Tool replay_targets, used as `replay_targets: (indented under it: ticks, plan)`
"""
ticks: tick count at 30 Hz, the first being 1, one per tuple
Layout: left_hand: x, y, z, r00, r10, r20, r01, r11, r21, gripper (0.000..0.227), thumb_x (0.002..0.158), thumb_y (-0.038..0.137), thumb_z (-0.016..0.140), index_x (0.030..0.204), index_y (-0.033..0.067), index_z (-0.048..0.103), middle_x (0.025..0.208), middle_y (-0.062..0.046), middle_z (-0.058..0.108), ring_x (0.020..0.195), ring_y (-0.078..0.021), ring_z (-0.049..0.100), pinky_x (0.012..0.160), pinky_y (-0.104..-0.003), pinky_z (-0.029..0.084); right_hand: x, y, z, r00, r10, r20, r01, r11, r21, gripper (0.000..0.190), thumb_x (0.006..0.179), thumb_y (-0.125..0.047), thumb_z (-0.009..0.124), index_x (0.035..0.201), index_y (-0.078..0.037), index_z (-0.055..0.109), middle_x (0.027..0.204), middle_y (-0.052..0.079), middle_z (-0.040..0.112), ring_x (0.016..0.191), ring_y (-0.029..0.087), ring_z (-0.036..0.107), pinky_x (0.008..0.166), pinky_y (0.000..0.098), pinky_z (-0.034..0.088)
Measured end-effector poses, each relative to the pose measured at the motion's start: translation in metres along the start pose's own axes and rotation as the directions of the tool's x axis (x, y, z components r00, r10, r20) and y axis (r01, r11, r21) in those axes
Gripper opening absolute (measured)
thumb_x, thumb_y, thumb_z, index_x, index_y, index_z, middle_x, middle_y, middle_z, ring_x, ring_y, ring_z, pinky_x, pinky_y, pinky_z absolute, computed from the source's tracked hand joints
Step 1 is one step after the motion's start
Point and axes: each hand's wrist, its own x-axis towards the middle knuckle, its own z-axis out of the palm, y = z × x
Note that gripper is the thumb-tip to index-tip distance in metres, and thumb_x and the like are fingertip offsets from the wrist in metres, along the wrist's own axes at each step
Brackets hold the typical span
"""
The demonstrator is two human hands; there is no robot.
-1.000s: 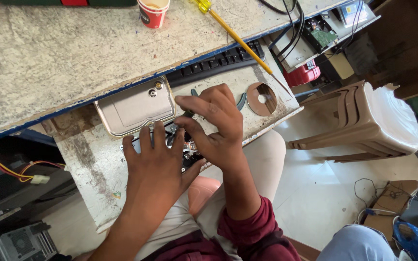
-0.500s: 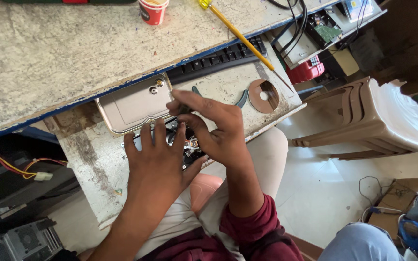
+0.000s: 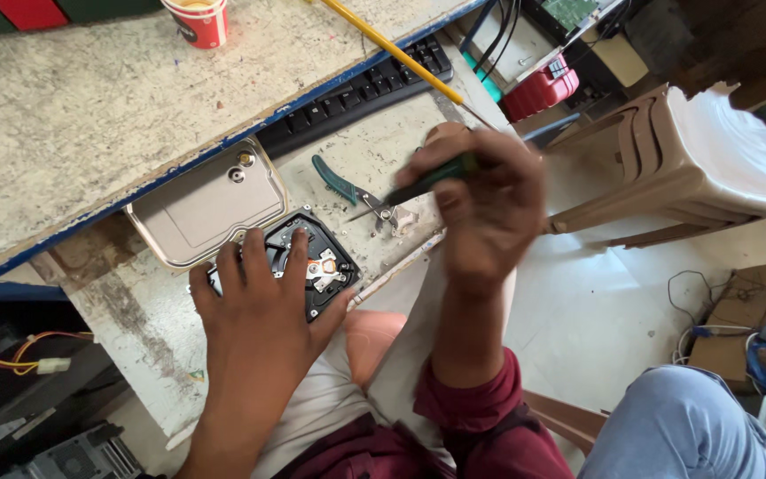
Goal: The person uses a screwdriver to remove screws from a hard drive placed on their lap. They carefully unscrew multiple fasteners and set them aside on the workbench while holding the drive steady with the other hand.
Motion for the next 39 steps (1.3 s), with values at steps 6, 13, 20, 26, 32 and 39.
replay_targets:
  ticks: [6,13,20,26,32,39]
  plan:
    - [0.003,0.001,-0.003,1.000,-0.017,0.024,0.017,1.000,-0.008,0.075,0.080,0.062,0.070,0.133,0.0086,0.065,0.126,-0.024,0.056,0.119,-0.0422,0.051,0.100,-0.065,0.037,0.012,0.006,-0.038,0.979,0.189,0.075,-0.177,0.973,-0.144,0.036,0.117,-0.005,0.062,0.149,-0.001,0.046,0.110,0.015,0.067,0.092,0.019,0.064,0.082,0.0319,0.054]
    - [0.003,0.001,-0.006,1.000,0.000,0.013,0.001,1.000,-0.024,0.074,0.080,0.059,0.072,0.133,0.0076,0.066,0.124,-0.024,0.056,0.116,-0.0416,0.052,0.099,-0.064,0.038,0.019,-0.004,-0.029,0.770,0.525,0.362,-0.224,0.754,-0.618,0.036,0.095,-0.008,0.073,0.130,-0.005,0.064,0.098,0.012,0.073,0.088,0.021,0.071,0.075,0.0329,0.055]
    - [0.003,-0.001,-0.008,1.000,0.003,0.023,-0.003,1.000,-0.012,0.073,0.078,0.059,0.074,0.132,0.0096,0.068,0.124,-0.022,0.055,0.114,-0.0388,0.054,0.101,-0.060,0.039,0.019,0.019,-0.004,0.670,0.584,0.458,-0.141,0.706,-0.694,0.033,0.081,-0.007,0.077,0.113,-0.008,0.067,0.098,0.012,0.075,0.093,0.034,0.072,0.076,0.0427,0.055]
    - [0.001,-0.002,-0.008,1.000,0.003,0.020,-0.002,1.000,-0.011,0.073,0.078,0.058,0.074,0.132,0.0099,0.068,0.126,-0.022,0.055,0.115,-0.0392,0.053,0.100,-0.061,0.038,0.016,0.022,0.008,0.657,0.586,0.475,-0.087,0.684,-0.724,0.026,0.080,-0.011,0.078,0.104,-0.010,0.068,0.090,0.009,0.076,0.087,0.035,0.071,0.071,0.0447,0.053]
    - [0.001,-0.003,-0.006,1.000,0.001,0.002,-0.001,0.999,-0.033,0.075,0.078,0.059,0.074,0.133,0.0084,0.067,0.129,-0.026,0.055,0.117,-0.0421,0.052,0.100,-0.062,0.039,0.016,0.021,0.014,0.674,0.565,0.476,-0.051,0.678,-0.733,0.031,0.078,-0.003,0.072,0.108,-0.011,0.069,0.089,0.010,0.075,0.086,0.035,0.071,0.071,0.0443,0.053]
    - [-0.001,-0.005,-0.003,1.000,-0.009,0.002,0.009,0.999,-0.051,0.076,0.077,0.059,0.074,0.132,0.0065,0.066,0.129,-0.026,0.056,0.119,-0.0427,0.052,0.101,-0.064,0.039,0.023,0.021,0.016,0.736,0.449,0.507,-0.099,0.811,-0.576,0.045,0.075,0.010,0.059,0.118,-0.006,0.064,0.096,0.012,0.074,0.094,0.031,0.074,0.082,0.0384,0.058]
